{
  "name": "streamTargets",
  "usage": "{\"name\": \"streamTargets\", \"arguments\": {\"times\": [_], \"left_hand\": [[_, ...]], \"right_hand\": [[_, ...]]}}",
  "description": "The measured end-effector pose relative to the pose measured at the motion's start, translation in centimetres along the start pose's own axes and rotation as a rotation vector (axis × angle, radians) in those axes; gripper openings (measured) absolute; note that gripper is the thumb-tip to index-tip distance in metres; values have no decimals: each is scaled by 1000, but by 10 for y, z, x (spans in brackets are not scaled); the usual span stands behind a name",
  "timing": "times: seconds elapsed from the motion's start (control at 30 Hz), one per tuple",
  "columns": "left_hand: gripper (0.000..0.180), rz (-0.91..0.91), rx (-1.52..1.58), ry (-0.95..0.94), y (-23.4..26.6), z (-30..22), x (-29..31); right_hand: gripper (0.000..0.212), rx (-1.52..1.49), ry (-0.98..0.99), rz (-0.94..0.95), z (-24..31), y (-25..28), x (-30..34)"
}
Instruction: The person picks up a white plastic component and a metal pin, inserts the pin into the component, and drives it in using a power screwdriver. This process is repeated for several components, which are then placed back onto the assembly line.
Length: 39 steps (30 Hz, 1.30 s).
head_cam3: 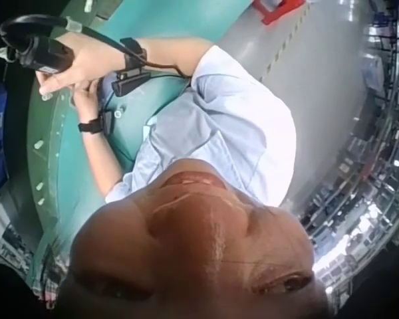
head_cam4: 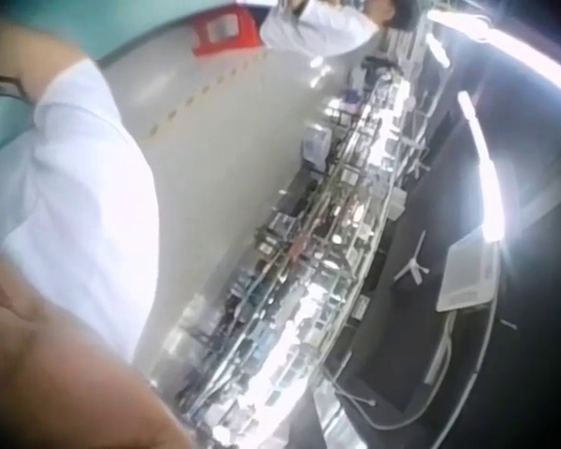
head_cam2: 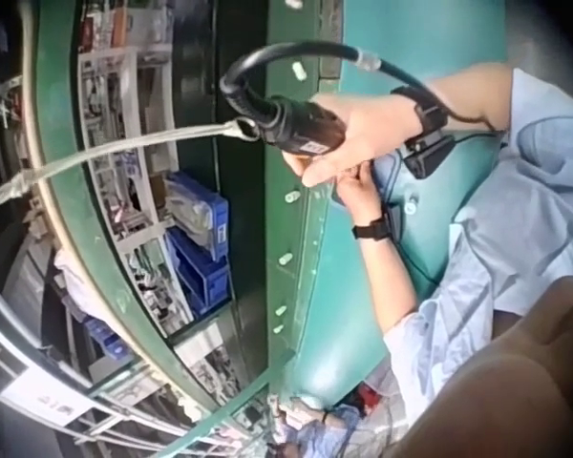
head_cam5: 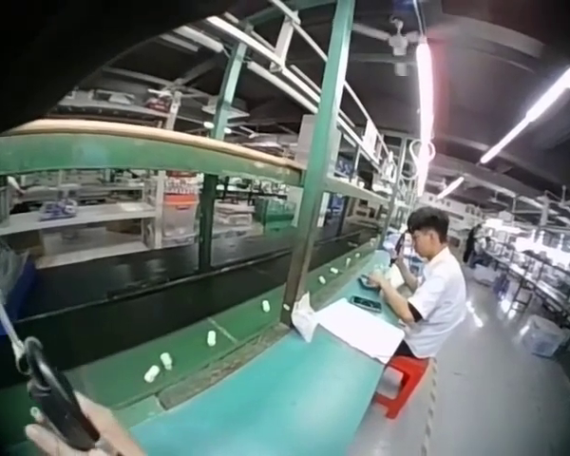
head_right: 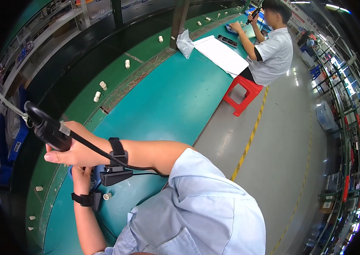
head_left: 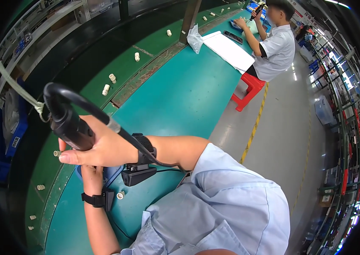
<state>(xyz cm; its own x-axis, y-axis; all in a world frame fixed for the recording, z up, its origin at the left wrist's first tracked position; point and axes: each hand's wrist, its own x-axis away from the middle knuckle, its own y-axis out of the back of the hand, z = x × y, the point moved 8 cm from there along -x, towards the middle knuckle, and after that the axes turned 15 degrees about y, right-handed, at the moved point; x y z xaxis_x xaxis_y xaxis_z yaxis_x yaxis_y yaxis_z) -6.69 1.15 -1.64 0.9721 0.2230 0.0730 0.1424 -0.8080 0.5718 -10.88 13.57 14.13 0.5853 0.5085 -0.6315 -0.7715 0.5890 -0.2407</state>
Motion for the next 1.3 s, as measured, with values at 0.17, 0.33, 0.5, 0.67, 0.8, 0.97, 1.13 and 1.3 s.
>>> {"name": "streamTargets", "arguments": {"times": [0.17,0.33,0.5,0.67,0.8,0.97,1.13,1.3], "left_hand": [[2,-32,-8,-107,1,-10,2],[6,61,28,9,-1,-19,5],[10,113,11,146,-1,-16,5],[10,-4,-63,11,7,-21,8],[9,-92,-63,-146,10,-41,17],[7,-67,18,-48,19,-40,24],[8,-95,41,-13,28,-31,29],[10,-123,25,-41,31,-39,32]], "right_hand": [[42,-30,-3,16,-21,4,-4],[52,-52,-71,-11,-33,7,1],[56,-76,-78,-4,-38,9,-2],[34,-16,-33,-35,-24,12,-4],[21,-22,7,-114,-10,17,-4],[19,-66,142,-173,-3,19,-2],[19,-74,110,-211,5,20,-1],[22,-181,30,-195,6,15,2]]}}
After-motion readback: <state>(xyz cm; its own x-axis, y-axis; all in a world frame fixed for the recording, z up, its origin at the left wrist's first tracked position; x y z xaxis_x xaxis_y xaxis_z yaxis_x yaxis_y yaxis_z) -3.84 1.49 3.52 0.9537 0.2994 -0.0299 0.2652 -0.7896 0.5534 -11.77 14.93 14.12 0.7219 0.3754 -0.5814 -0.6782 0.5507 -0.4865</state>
